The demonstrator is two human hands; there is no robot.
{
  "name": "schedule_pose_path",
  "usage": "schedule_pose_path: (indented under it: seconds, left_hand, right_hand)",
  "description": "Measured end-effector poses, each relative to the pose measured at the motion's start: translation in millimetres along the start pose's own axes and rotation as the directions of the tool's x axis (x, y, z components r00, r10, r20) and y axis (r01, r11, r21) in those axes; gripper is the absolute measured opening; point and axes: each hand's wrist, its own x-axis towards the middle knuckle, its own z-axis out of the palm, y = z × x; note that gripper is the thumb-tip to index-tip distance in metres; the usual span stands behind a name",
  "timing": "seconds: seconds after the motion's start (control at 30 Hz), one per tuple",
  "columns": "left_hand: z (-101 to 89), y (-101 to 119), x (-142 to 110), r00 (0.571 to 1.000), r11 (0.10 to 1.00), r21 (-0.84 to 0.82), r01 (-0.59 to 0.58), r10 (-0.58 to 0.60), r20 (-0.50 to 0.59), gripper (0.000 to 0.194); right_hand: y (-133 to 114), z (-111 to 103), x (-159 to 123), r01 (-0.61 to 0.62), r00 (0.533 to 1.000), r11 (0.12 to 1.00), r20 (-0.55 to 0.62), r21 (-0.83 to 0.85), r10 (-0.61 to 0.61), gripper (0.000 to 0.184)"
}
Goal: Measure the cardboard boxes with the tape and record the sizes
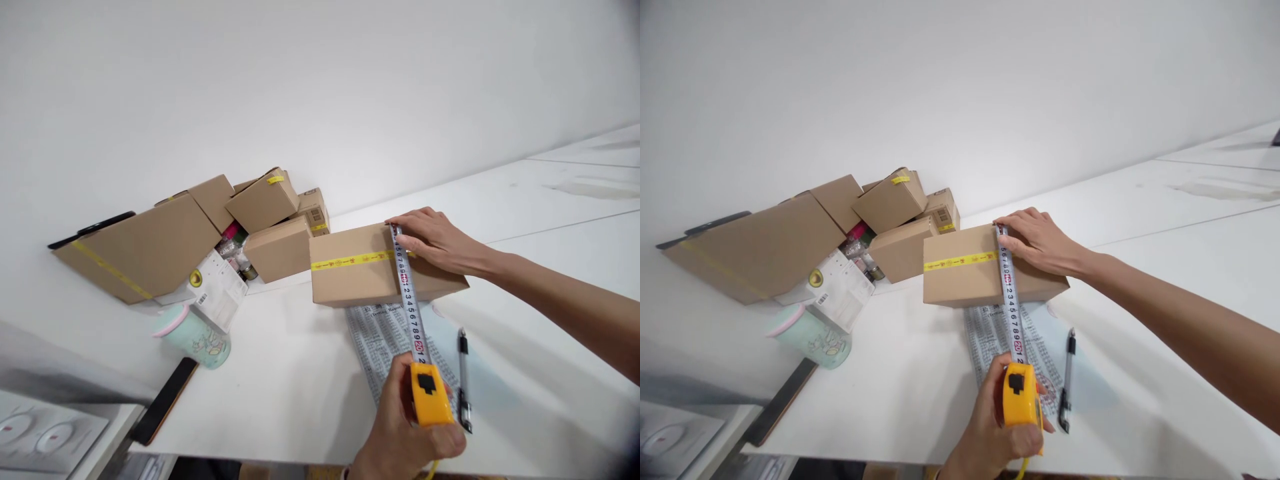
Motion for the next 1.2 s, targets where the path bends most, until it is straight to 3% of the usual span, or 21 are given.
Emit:
schedule_pose_path:
  seconds: [0.23,0.43,0.6,0.67,0.77,0.83,1.07,1.2]
  left_hand:
    - [1.9,6,-1,1.0,1.0,-0.007,0.018,-0.018,0.006,0.065]
    - [-3.0,2,-3,1.0,1.0,-0.024,0.014,-0.014,-0.009,0.068]
    - [-7.3,-6,-6,0.999,1.0,-0.025,0.0,0.001,0.041,0.063]
    - [-7.7,-5,-8,0.999,1.0,-0.02,0.007,-0.006,0.035,0.075]
    - [-7.1,0,-12,0.999,0.999,-0.009,0.031,-0.031,-0.01,0.116]
    - [-6.9,3,-14,1.0,1.0,-0.009,0.013,-0.014,-0.026,0.132]
    - [-9.1,-1,-17,0.997,0.997,0.073,0.006,0.0,-0.082,0.141]
    - [-11.5,2,-20,0.994,0.993,0.117,-0.029,0.041,-0.102,0.142]
  right_hand:
    - [-3,12,2,-0.251,0.966,0.916,0.014,0.312,0.259,0.042]
    - [-16,10,4,-0.293,0.949,0.843,0.032,0.452,0.313,0.045]
    - [-21,4,5,-0.325,0.934,0.786,0.047,0.525,0.355,0.042]
    - [-21,4,3,-0.367,0.917,0.743,0.082,0.56,0.391,0.042]
    - [-25,7,-4,-0.427,0.896,0.694,0.166,0.58,0.413,0.042]
    - [-29,10,-10,-0.457,0.885,0.676,0.223,0.578,0.408,0.04]
    - [-49,19,-28,-0.477,0.878,0.67,0.281,0.569,0.387,0.043]
    - [-68,12,-41,-0.432,0.894,0.739,0.356,0.518,0.273,0.045]
